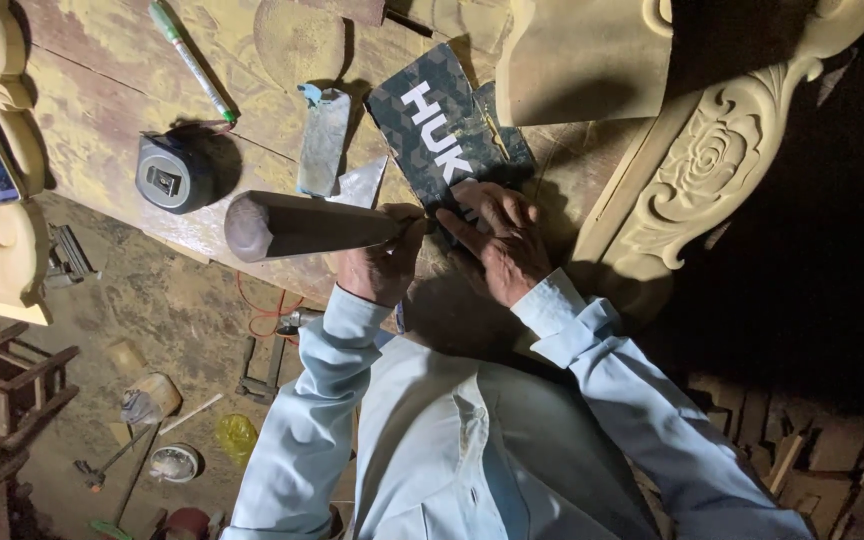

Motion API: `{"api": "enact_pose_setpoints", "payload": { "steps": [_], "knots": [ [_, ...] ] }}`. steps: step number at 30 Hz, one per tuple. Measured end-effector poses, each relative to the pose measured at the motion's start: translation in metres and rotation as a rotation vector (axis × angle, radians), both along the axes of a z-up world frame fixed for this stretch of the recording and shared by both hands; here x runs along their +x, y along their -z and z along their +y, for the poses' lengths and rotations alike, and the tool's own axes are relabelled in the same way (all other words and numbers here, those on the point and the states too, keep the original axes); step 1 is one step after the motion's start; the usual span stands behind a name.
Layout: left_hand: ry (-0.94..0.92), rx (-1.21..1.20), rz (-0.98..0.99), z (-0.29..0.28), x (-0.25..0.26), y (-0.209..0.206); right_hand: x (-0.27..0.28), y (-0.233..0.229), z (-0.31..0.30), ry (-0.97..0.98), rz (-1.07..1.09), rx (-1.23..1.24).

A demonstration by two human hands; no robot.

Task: Measuring and marking a cardboard template using a ruler and a pen on a workbench in a woodworking shop.

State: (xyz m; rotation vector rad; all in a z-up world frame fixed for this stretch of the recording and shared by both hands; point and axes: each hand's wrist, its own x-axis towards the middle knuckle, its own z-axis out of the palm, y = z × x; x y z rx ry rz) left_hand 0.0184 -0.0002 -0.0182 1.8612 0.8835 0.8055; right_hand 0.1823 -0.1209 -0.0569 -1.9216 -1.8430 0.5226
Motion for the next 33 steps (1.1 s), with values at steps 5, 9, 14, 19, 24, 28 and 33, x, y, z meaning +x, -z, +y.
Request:
{"api": "enact_pose_setpoints", "payload": {
  "steps": [5,9,14,19,24,28,33],
  "knots": [
    [-0.018,0.003,0.022,-0.002,-0.001,0.000,0.000,0.000,0.000,-0.009,-0.033,0.003],
    [-0.049,0.031,0.125,-0.008,-0.005,0.017,-0.002,0.004,0.000,0.003,-0.046,0.051],
    [-0.013,0.067,0.238,-0.015,0.004,0.017,-0.004,0.011,0.000,0.038,-0.039,0.102],
    [-0.007,0.079,0.373,-0.024,0.010,0.043,-0.011,0.012,0.003,0.121,0.022,0.199],
    [0.037,0.087,0.353,-0.012,0.005,0.028,-0.016,0.012,0.008,0.158,-0.054,0.257],
    [-0.031,0.097,0.152,-0.012,0.010,-0.004,-0.018,0.019,0.005,0.147,-0.078,0.255],
    [0.047,0.043,0.340,0.001,-0.005,-0.012,-0.009,0.020,0.009,0.139,0.107,0.249]
  ]
}}
